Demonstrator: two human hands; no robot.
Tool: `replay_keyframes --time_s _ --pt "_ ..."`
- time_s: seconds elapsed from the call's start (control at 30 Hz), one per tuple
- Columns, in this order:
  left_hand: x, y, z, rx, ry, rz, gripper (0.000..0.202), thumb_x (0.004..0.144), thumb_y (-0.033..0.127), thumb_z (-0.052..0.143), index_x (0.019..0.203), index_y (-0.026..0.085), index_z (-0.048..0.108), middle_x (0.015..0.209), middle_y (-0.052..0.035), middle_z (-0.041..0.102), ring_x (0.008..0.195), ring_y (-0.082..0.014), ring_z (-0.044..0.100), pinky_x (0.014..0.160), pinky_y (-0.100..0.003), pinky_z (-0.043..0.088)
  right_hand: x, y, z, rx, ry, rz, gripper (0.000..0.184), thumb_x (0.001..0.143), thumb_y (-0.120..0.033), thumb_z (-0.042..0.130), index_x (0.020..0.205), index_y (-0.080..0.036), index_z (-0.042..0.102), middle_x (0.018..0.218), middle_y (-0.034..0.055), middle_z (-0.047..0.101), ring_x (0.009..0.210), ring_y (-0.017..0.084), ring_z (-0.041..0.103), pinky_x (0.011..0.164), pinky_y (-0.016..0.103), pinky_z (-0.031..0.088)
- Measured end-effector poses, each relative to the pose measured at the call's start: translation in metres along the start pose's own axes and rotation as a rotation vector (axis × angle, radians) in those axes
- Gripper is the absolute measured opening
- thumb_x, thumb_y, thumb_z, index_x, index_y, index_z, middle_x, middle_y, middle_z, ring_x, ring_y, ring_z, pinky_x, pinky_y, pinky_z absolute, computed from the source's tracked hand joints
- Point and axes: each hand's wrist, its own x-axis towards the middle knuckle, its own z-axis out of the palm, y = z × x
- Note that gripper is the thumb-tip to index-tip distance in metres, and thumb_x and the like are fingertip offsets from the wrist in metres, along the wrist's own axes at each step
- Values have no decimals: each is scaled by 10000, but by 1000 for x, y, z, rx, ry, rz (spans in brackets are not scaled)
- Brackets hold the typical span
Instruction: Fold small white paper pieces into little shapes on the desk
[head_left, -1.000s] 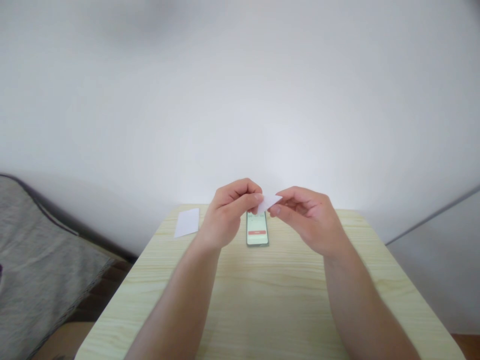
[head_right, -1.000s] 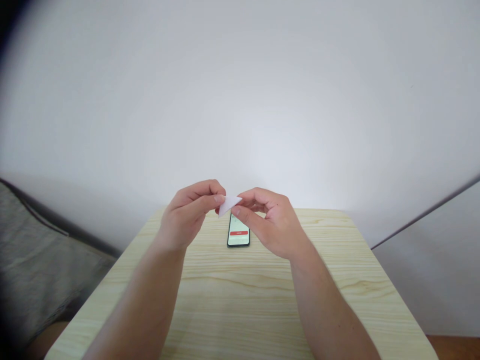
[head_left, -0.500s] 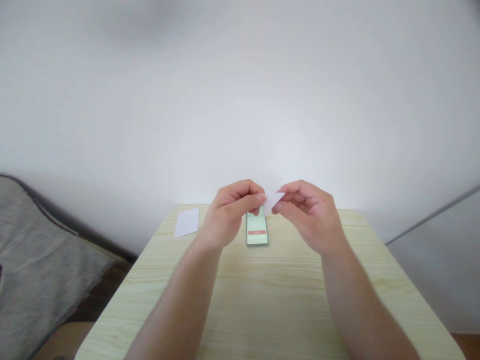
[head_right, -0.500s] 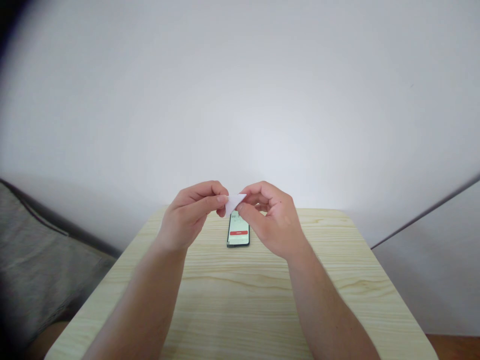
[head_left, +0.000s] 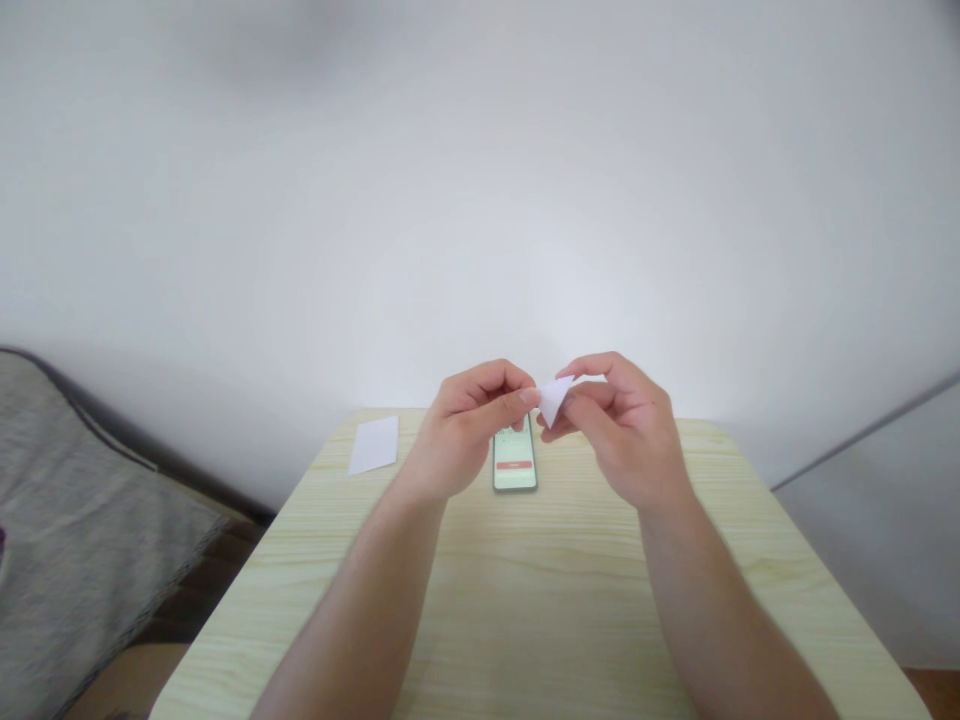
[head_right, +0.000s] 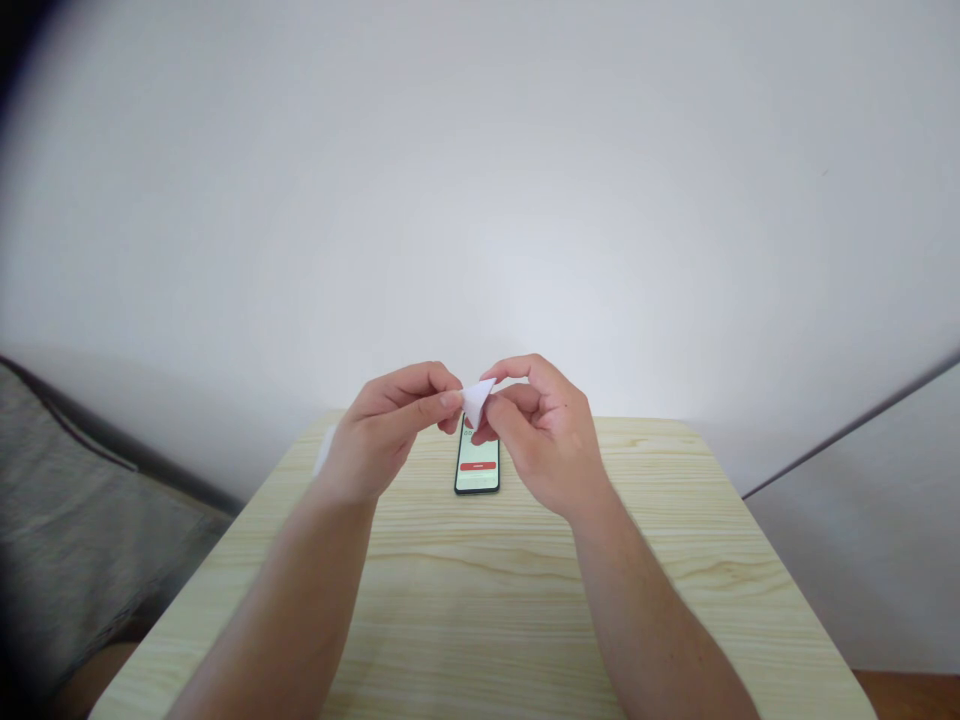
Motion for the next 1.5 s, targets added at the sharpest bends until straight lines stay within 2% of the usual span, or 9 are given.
replay_keyframes --time_s 0.13,0.33,0.47,0.7,0.9,1.0,1.1,1.3,1.5 --pt "-1 -1 1 28 11 18 229 942 365 726 809 181 693 736 -7 586 722 -147 503 675 -297 401 1 0 0 -6 24 5 142 898 -233 692 1034 -263 662 775 -29 788 698 186 773 764 390 666" --pt "-3 -5 5 -60 68 112 159 921 310 774 1037 226 705 769 2 637 719 -144 571 673 -289 459 1 -2 1 16 54 -19 109 884 -246 734 990 -261 713 768 -25 783 709 176 757 758 388 677" --pt "-5 -5 5 -19 77 163 61 946 270 741 963 213 753 812 -25 680 760 -155 612 707 -311 488 2 -1 2 26 72 -35 74 891 -237 745 962 -249 762 776 -13 786 704 169 751 730 371 681" --pt "-6 -2 4 45 109 124 87 926 278 744 960 201 761 860 -51 719 818 -185 658 741 -333 526 2 0 2 -5 128 -17 60 884 -243 744 891 -243 804 806 4 798 710 175 777 712 355 694" --pt "-7 -2 5 66 115 103 143 875 275 811 964 197 733 927 -59 725 848 -186 672 709 -312 527 2 1 0 -1 79 3 87 906 -266 735 904 -236 817 860 24 801 768 185 772 733 362 685" --pt "-6 -2 6 70 116 107 132 884 249 794 980 197 720 959 -59 723 874 -183 673 732 -309 531 2 3 -3 5 50 -5 91 887 -296 791 938 -223 804 885 35 802 790 192 767 752 368 674" --pt "-6 -4 6 77 131 116 123 885 240 782 969 197 702 977 -63 717 889 -187 673 761 -318 541 3 8 -4 -15 39 -26 184 850 -301 844 998 -217 771 879 32 785 802 192 753 752 357 651" --pt "-5 -7 5 89 160 112 104 899 242 767 961 199 696 954 -43 695 863 -168 654 741 -298 525 5 15 -2 -33 65 -70 185 873 -260 817 1018 -232 707 859 9 751 804 172 729 740 315 599" --pt "-4 -3 7 240 201 104 100 916 297 761 937 199 755 860 -21 724 824 -163 670 723 -288 519 5 17 -1 -66 78 -85 194 875 -226 805 1029 -240 688 845 -13 716 770 143 684 715 287 561"
